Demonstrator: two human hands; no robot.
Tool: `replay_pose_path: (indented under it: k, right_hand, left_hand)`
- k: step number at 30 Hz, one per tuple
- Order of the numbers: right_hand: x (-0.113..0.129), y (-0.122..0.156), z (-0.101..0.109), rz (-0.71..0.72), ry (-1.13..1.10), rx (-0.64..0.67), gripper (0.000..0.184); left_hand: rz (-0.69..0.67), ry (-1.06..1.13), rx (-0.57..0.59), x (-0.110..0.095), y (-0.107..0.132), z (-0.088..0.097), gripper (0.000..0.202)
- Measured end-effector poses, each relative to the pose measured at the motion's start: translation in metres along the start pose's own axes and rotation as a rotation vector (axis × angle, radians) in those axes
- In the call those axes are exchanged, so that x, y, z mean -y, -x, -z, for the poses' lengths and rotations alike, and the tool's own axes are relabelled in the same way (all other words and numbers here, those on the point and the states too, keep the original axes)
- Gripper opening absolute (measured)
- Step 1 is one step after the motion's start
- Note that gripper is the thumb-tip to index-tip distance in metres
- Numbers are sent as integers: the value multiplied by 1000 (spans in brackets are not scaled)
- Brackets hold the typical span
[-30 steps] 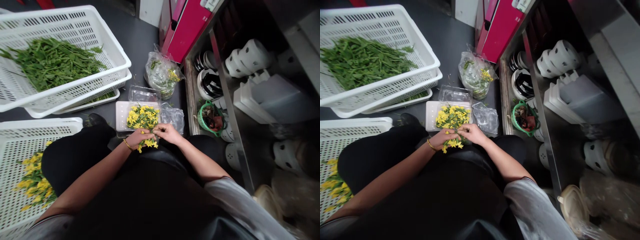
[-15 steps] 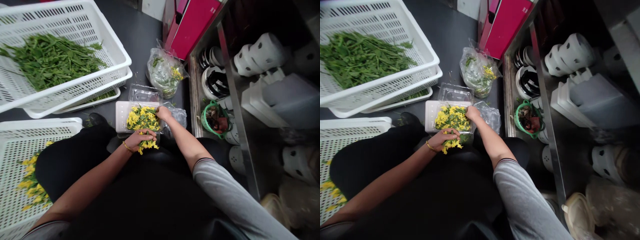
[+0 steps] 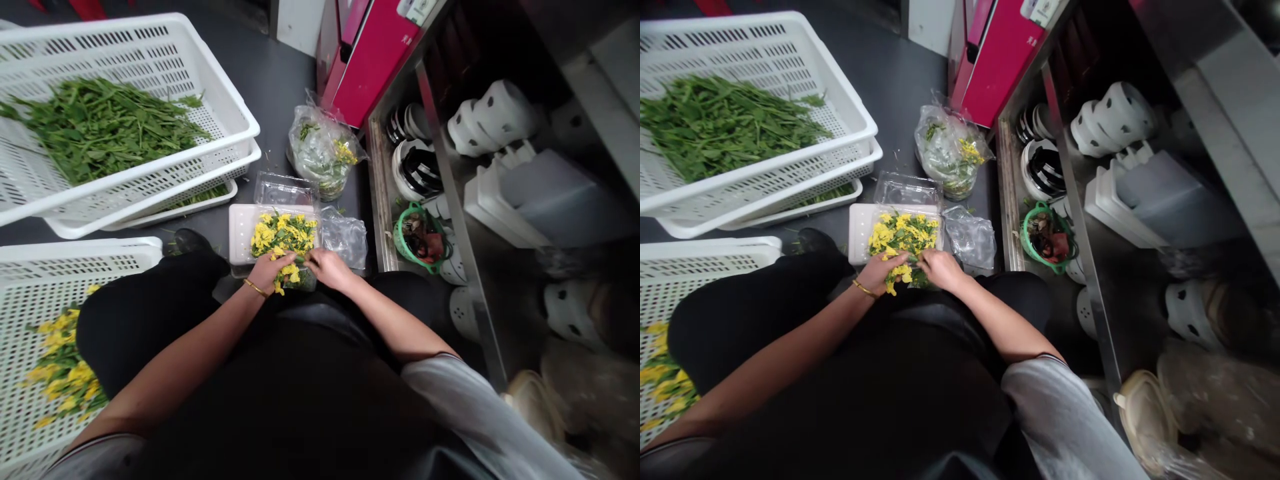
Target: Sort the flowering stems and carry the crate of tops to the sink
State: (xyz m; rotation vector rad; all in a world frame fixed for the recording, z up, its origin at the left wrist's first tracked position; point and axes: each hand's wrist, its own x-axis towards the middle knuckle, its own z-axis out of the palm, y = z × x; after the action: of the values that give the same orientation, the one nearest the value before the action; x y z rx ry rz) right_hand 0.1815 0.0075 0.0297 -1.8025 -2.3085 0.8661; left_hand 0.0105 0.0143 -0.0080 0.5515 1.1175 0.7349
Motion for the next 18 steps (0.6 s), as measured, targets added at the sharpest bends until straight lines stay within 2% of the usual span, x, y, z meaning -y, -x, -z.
replay_pose_path:
  k: [2, 4, 6, 7, 9, 11, 13, 14, 16, 18]
  right_hand:
    - [5, 10, -5, -7, -74, 126, 9]
    - [5, 16, -6, -4, -173, 303, 12]
    - [0, 19, -2, 62, -252, 435, 11]
    - [-3, 19, 2, 108, -260, 474, 9]
    - [-9, 13, 13, 144, -167, 548, 10]
    - [-14, -1, 24, 43, 76, 600, 14]
    - [-17, -23, 29, -77, 287, 550, 13]
    - [-17, -36, 28, -104, 332, 472, 15]
    - [-17, -65, 21, -107, 331, 268, 26]
    - [-19, -91, 10, -139, 333, 129, 34]
  left_hand:
    - [-76, -144, 53, -2, 2, 1, 32]
    - [-119, -298, 202, -4, 5, 2, 26]
    - [-70, -328, 324, -6, 8, 3, 25]
    - [-11, -292, 332, -7, 8, 3, 25]
    - [104, -167, 267, -10, 8, 3, 27]
    - [169, -30, 216, -12, 7, 4, 29]
    - [186, 62, 265, -15, 4, 5, 29]
    - [187, 80, 304, -15, 3, 5, 28]
    - [199, 81, 341, -16, 1, 5, 27]
    - [212, 86, 316, -14, 1, 5, 26]
